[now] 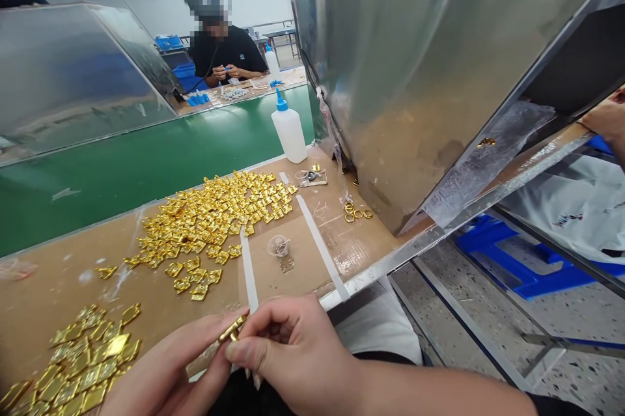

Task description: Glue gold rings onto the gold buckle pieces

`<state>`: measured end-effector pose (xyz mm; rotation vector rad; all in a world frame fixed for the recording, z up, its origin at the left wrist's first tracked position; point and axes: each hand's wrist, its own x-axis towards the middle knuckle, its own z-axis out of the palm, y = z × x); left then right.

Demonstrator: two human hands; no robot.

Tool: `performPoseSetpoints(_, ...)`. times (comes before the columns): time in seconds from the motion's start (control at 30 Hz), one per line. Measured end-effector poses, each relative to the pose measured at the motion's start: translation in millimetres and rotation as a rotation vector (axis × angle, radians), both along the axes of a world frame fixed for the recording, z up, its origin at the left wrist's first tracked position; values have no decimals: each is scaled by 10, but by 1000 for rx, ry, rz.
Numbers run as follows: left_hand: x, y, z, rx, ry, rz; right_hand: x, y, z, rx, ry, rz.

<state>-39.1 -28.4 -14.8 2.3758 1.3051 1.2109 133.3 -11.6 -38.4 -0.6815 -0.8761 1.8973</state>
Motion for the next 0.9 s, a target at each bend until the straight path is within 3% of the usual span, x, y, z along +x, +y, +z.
performPoseSetpoints(0.13, -65, -27, -36, -53, 14, -59, 54, 10, -79, 15, -74, 69)
performPoseSetpoints(0.2, -217, -33, -82, -138, -3, -26, 121, 41, -148, 36, -178, 102)
performPoseSetpoints(0.37, -856, 98, -265, -561, -102, 423, 383, 197, -272, 247, -605, 67)
performPoseSetpoints(0.47, -1111, 233, -366, -769, -151, 505, 502, 301, -280, 380, -795, 1)
performPoseSetpoints(0.63, -1385, 379, -326, -603, 46, 679, 646, 416, -273, 466, -898, -40)
performPoseSetpoints(0.73, -1664, 409, -229, -629, 196, 778, 769, 542, -276, 545, -985, -117)
performPoseSetpoints(0.83, -1898, 443, -218, -743, 239, 711, 837, 749, -248, 639, -1121, -184)
performPoseSetpoints(0.9, -1973, 478, -263, -744, 175, 654, 815, 880, -199, 698, -1235, -141)
